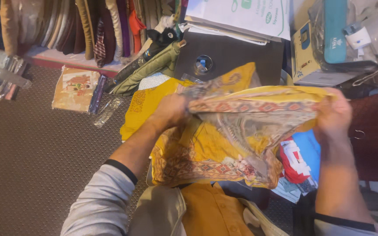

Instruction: The person picks up a folded piece of clothing in plastic packaging from a shelf, removes it from the plastic, unfolds the garment to show the pattern, and then refolds it and places it back into the plastic sleeve.

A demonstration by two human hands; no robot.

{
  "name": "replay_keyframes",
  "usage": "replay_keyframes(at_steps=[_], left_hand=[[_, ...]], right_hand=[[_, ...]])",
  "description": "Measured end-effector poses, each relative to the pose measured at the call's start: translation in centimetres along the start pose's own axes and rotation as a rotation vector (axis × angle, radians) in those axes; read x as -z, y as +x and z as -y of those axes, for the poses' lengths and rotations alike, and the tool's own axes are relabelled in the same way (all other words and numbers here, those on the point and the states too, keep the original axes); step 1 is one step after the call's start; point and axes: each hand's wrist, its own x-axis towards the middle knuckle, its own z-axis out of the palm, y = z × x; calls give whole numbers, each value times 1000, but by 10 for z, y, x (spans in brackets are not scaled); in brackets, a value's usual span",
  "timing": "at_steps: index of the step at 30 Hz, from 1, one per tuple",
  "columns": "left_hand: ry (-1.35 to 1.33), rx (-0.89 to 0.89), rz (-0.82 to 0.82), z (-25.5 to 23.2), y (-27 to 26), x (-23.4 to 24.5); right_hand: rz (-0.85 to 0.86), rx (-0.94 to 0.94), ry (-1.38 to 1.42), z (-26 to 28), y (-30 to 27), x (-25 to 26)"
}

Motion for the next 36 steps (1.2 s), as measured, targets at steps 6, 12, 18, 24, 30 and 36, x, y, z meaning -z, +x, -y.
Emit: replay_keyframes(at_steps=[6, 12, 18, 24, 30, 36], left_hand=[[-146, 258, -95, 14, 5, 30], [-280, 214, -398, 41, 10, 32], [-640, 61, -363, 40, -9, 35], [-1269, 140, -57, 61, -14, 51], [-1234, -250, 703, 45, -26, 140], [-604, 11, 349, 20, 25, 178]], right_hand=[[-295, 55, 141, 26, 17, 44], [-133, 288, 67, 35, 21, 81], [-385, -124, 31, 30, -2, 69], [-301, -216, -32, 29, -6, 80], [-38, -146, -28, 57, 28, 98], [-52, -139, -183, 37, 105, 99]])
